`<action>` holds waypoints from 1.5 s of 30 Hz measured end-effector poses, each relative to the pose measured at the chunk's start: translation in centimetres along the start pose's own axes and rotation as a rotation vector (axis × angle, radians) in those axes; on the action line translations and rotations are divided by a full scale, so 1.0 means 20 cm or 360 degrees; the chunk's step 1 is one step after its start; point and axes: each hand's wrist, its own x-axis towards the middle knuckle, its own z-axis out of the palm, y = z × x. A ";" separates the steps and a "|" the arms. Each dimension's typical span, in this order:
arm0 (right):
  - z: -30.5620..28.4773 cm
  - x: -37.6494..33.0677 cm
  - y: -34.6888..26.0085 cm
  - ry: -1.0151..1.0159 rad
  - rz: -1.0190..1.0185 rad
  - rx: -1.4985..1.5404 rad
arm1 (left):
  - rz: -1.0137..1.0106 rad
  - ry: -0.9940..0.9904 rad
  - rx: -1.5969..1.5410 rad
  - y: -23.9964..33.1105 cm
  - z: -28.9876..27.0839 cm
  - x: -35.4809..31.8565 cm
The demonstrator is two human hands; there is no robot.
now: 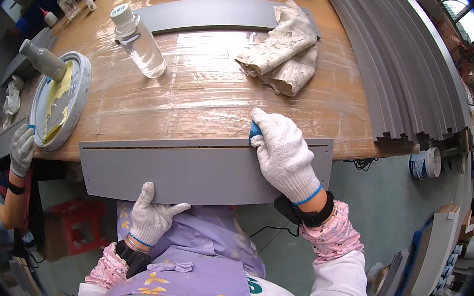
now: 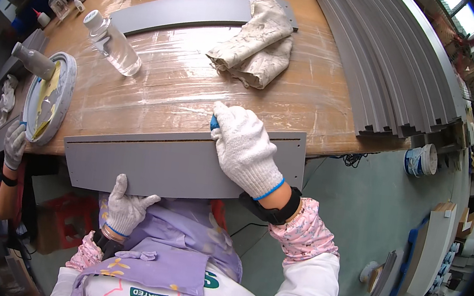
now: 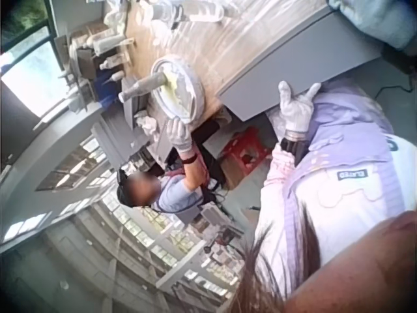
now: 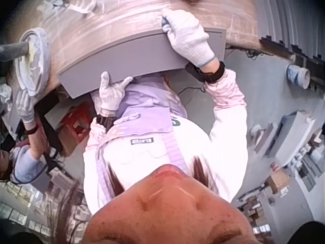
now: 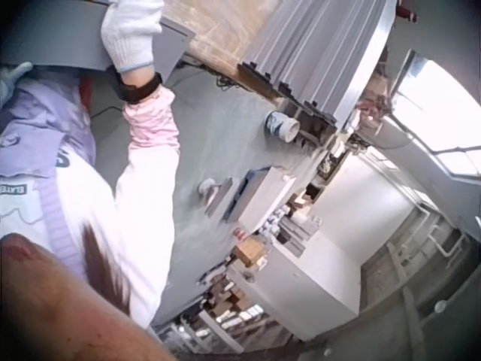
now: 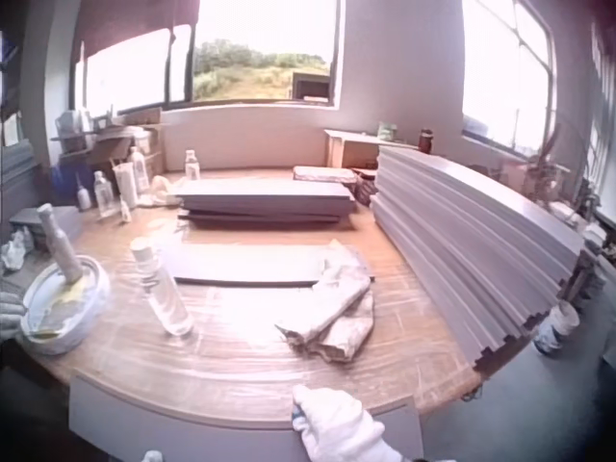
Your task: The person sands a rectangular grey panel using a blue sanding block, focusing on the edges and corners. They then wipe the panel with a cloth to remove dust. The task is performed on a wooden workbench in a workshop setting.
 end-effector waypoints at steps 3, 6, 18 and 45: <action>-0.02 0.01 0.00 -0.0089 -0.0021 -0.0035 | 0.0042 -0.0032 0.0047 0.00 0.02 -0.01; -0.15 -0.06 0.18 0.0074 -0.0008 -0.0249 | 0.0069 0.0004 0.0060 0.00 0.01 -0.02; -0.41 -0.66 0.54 0.0795 0.1226 0.2500 | -0.0033 0.0124 0.0105 -0.05 0.13 -0.04; -0.29 -0.71 0.38 0.0967 0.1140 0.1595 | -0.0087 -0.0089 0.0471 -0.14 0.24 0.03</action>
